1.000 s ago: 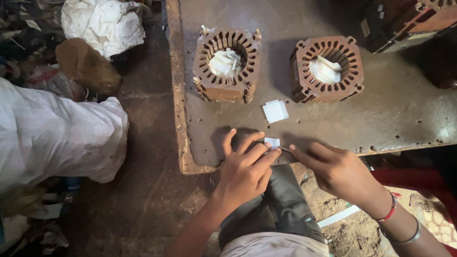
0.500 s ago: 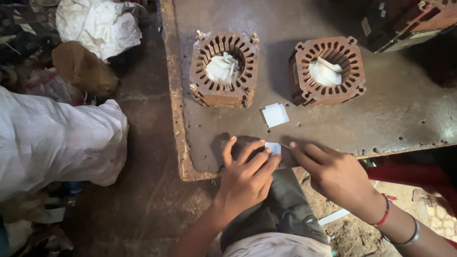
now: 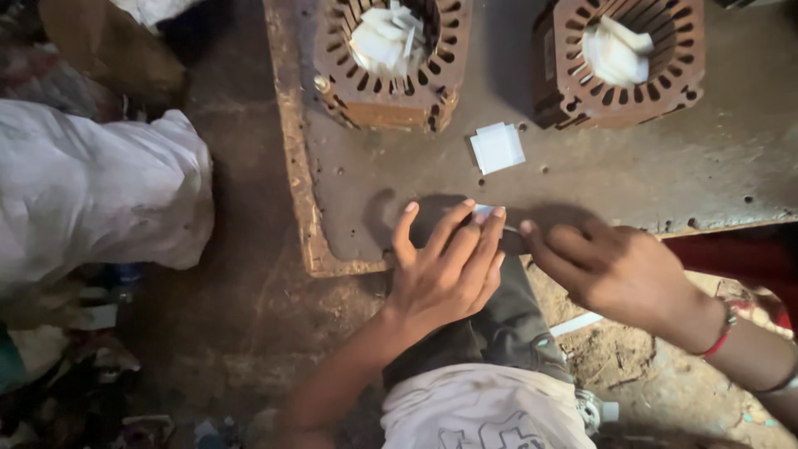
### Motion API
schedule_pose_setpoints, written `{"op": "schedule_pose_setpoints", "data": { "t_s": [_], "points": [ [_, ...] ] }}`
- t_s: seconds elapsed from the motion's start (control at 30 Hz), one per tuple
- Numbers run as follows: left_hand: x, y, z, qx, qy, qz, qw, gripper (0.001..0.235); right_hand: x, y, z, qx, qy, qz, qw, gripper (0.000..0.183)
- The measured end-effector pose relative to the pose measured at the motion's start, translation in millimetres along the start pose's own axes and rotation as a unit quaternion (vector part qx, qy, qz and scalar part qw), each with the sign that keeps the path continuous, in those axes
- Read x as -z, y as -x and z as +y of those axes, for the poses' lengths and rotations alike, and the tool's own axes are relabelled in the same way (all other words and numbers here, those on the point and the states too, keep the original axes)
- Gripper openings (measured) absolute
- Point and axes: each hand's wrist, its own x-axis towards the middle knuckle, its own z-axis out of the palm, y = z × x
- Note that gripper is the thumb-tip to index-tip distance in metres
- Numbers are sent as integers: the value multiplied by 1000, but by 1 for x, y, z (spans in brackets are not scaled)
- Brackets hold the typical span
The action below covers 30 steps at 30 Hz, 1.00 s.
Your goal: The person places small white rectangular insulating papers into the slots of motor stators using a small metal tool to push and position them.
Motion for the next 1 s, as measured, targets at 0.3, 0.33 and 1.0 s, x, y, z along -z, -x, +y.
{"op": "schedule_pose_setpoints", "data": {
  "t_s": [0.3, 0.33, 1.0],
  "points": [
    [8, -1, 0, -36, -12, -12, 999, 43, -17, 22, 32, -34, -261, 84, 961, 60],
    [12, -1, -3, -42, 1, -6, 999, 38, -24, 31, 30, -89, -354, 158, 917, 48],
    [48, -134, -138, 14, 25, 135, 990, 15, -54, 46, 20, -212, -595, 435, 642, 21]
  ]
}}
